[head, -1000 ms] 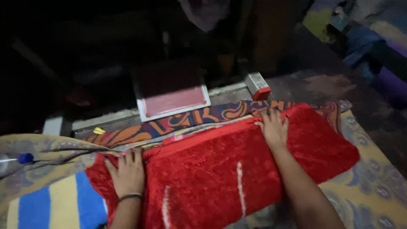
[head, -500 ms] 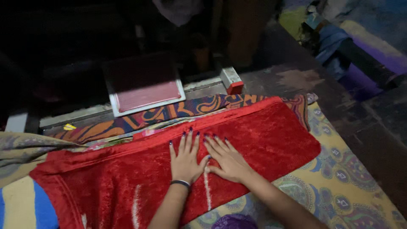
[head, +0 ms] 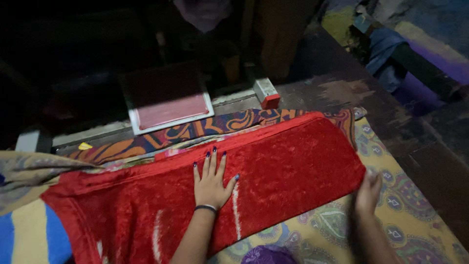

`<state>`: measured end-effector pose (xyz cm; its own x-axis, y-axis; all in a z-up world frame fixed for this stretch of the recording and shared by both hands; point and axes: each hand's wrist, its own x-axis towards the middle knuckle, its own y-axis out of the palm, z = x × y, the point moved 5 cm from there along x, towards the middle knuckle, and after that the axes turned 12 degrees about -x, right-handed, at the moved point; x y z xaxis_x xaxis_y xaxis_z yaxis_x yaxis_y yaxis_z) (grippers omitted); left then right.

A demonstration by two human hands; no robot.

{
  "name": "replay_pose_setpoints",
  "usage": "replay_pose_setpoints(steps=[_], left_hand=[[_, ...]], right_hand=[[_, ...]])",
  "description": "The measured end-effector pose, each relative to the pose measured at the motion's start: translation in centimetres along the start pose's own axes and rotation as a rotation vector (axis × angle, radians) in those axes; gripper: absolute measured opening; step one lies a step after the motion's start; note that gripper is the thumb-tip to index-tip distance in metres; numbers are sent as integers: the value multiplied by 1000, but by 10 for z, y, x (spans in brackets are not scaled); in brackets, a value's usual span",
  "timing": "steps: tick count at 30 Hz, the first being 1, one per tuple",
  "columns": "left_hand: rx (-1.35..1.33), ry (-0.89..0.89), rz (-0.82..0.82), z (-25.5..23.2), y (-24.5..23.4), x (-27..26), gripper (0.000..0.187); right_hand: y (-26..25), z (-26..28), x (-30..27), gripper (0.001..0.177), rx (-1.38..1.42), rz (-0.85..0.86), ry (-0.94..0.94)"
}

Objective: The person folds a pink patterned textile and a red tie-dye towel on a patterned bedsheet, smoothing and aligning edges before stacking them. A plastic bottle is moved aside during the process.

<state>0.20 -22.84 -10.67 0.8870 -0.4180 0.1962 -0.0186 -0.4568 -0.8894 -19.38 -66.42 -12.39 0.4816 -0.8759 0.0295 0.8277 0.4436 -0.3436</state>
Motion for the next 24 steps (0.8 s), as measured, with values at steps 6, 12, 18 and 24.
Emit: replay_pose_setpoints(steps=[6,12,18,24], left_hand=[[-2,-23,56,-5,1,4,83],[72,-12,19,-16,-19,-35,68],[-15,14,37,-45,-25,-45,69],[2,153,201,-62,-10,-39,65]], right_hand=[[128,-6,-141,72,1051,625,434],[156,-1,-130,56,838,385,695],[124,42,-97,59,792,204,636],[61,8,-62,60,916,282,428]])
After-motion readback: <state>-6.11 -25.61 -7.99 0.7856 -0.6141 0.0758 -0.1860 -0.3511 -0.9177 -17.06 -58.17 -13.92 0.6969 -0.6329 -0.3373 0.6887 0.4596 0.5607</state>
